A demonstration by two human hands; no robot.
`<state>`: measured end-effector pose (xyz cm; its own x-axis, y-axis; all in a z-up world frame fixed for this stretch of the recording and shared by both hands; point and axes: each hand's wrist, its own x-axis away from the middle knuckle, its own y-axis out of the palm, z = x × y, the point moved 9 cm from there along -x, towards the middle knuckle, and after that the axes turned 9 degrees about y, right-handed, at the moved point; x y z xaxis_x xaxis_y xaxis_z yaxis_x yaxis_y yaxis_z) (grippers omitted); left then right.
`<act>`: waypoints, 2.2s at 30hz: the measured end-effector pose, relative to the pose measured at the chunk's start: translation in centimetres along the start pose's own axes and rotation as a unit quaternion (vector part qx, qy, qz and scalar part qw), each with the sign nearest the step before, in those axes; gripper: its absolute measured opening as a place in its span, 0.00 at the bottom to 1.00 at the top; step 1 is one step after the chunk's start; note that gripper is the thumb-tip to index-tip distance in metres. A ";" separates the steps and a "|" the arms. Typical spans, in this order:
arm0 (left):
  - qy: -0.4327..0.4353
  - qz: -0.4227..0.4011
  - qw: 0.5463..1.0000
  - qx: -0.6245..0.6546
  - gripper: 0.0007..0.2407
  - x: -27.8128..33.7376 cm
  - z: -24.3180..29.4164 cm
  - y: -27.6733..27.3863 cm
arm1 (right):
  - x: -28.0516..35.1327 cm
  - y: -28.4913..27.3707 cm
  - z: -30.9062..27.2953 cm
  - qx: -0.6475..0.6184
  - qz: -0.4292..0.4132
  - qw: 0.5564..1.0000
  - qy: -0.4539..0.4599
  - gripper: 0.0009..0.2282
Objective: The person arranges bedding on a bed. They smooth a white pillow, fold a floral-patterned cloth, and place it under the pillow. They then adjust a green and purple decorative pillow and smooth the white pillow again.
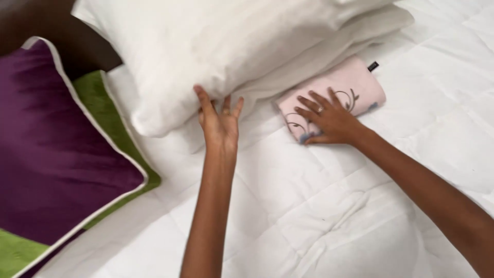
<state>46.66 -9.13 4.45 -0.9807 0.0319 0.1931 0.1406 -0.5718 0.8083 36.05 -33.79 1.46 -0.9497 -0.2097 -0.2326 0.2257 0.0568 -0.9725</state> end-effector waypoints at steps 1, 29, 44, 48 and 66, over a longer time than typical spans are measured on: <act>0.004 0.016 1.000 -0.024 0.51 -0.8 -0.7 -0.3 | 0.4 0.3 -0.7 0.004 -0.021 1.000 -0.020 0.43; 0.107 0.063 0.978 -0.167 0.47 -3.4 -0.5 0.0 | 13.2 -6.5 30.4 0.026 0.066 0.854 0.515 0.30; 0.091 0.069 0.993 -0.005 0.41 -4.0 2.2 3.5 | -4.8 -6.0 13.5 -0.762 0.036 0.589 0.268 0.51; 0.069 0.024 0.997 0.035 0.32 4.2 3.1 4.6 | -4.0 -10.0 8.8 -0.834 0.111 0.492 0.225 0.57; -0.140 0.340 0.929 -0.039 0.25 45.5 -0.7 -36.3 | 33.8 -0.6 2.7 -0.760 0.158 0.353 0.522 0.25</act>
<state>-3.19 12.54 -16.47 -0.5937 -0.1516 0.7903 0.6931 -0.5953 0.4065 4.45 -43.59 -5.86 -0.6703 0.4709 0.5735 0.7329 0.5411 0.4123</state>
